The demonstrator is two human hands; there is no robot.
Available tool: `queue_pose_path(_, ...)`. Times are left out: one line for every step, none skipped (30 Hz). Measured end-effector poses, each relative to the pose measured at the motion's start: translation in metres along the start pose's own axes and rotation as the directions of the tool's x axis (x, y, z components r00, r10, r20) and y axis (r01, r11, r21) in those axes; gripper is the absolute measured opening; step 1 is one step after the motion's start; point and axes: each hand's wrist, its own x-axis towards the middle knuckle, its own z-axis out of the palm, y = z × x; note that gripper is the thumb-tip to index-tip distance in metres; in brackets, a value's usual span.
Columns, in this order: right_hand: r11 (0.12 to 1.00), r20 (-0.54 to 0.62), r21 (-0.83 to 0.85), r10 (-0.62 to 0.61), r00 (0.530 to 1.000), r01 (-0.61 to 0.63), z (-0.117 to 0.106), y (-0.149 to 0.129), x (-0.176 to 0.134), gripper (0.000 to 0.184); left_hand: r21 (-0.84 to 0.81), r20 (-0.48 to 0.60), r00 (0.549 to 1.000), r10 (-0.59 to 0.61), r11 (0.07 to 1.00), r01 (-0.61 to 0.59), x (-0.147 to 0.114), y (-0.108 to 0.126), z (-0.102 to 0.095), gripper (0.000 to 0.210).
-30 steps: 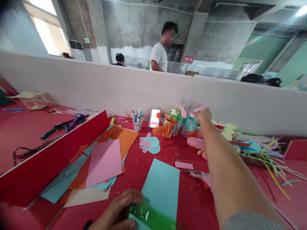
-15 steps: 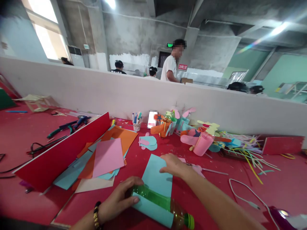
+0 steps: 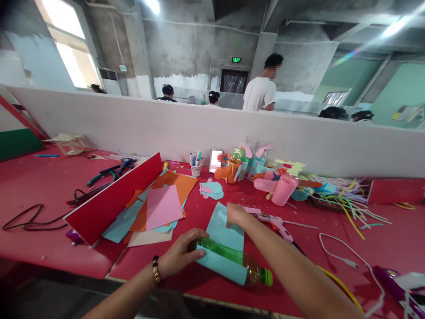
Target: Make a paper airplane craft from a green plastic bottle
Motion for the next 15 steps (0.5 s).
queue_pose_path(1.000,0.011,-0.003,0.004,1.000,-0.004,-0.001,-0.002,0.001,0.065,0.003,-0.002,1.000,0.001,1.000,-0.001,0.000,0.000,0.000,0.041)
queue_pose_path(1.000,0.021,-0.006,0.003,1.000,-0.003,-0.003,-0.003,0.001,0.059,0.005,-0.002,1.000,0.000,1.000,0.000,0.000,-0.001,0.000,0.041)
queue_pose_path(1.000,0.028,-0.010,0.001,1.000,0.000,-0.004,-0.005,0.001,0.053,0.007,-0.002,1.000,0.000,1.000,0.000,0.000,-0.001,0.000,0.041)
queue_pose_path(1.000,0.032,-0.014,-0.001,0.999,0.002,-0.005,-0.006,0.001,0.047,0.009,-0.001,1.000,-0.001,1.000,0.001,0.001,-0.001,-0.001,0.041)
queue_pose_path(1.000,0.033,-0.017,-0.001,0.999,0.001,-0.007,-0.008,0.000,0.043,0.011,0.002,1.000,-0.002,1.000,0.002,0.001,0.000,-0.001,0.041)
queue_pose_path(1.000,0.029,-0.019,0.004,1.000,-0.003,-0.008,-0.009,0.001,0.044,0.012,0.006,1.000,-0.002,1.000,0.001,0.001,0.000,-0.001,0.041)
queue_pose_path(1.000,0.022,-0.020,0.013,1.000,-0.012,-0.008,-0.010,0.001,0.050,0.013,0.007,1.000,-0.002,1.000,0.002,0.001,0.000,-0.001,0.041)
queue_pose_path(1.000,0.014,-0.019,0.025,1.000,-0.024,-0.009,-0.010,0.002,0.059,0.013,0.010,1.000,-0.005,1.000,0.005,0.001,0.001,-0.002,0.041)
queue_pose_path(0.999,0.008,-0.017,0.035,0.999,-0.035,-0.009,-0.010,0.004,0.068,0.013,0.013,1.000,-0.010,1.000,0.010,0.001,0.001,-0.002,0.041)
queue_pose_path(0.999,0.008,-0.013,0.042,0.999,-0.042,-0.009,-0.010,0.006,0.076,0.014,0.015,1.000,-0.015,1.000,0.014,0.001,0.001,-0.002,0.042)
queue_pose_path(0.999,0.014,-0.007,0.044,0.999,-0.044,-0.009,-0.009,0.009,0.081,0.017,0.015,1.000,-0.017,1.000,0.016,0.002,0.002,-0.002,0.042)
queue_pose_path(0.999,0.025,-0.001,0.042,0.999,-0.042,-0.009,-0.009,0.012,0.082,0.021,0.014,1.000,-0.017,1.000,0.017,0.002,0.002,-0.003,0.042)
queue_pose_path(0.999,0.039,0.005,0.037,0.999,-0.038,-0.009,-0.008,0.015,0.079,0.025,0.014,1.000,-0.019,1.000,0.019,0.002,0.002,-0.003,0.043)
queue_pose_path(0.999,0.051,0.010,0.031,0.998,-0.032,-0.010,-0.008,0.018,0.072,0.030,0.014,1.000,-0.022,0.999,0.022,0.002,0.003,-0.003,0.043)
queue_pose_path(1.000,0.062,0.014,0.026,0.998,-0.026,-0.012,-0.007,0.020,0.064,0.034,0.013,1.000,-0.026,0.999,0.025,0.002,0.003,-0.003,0.043)
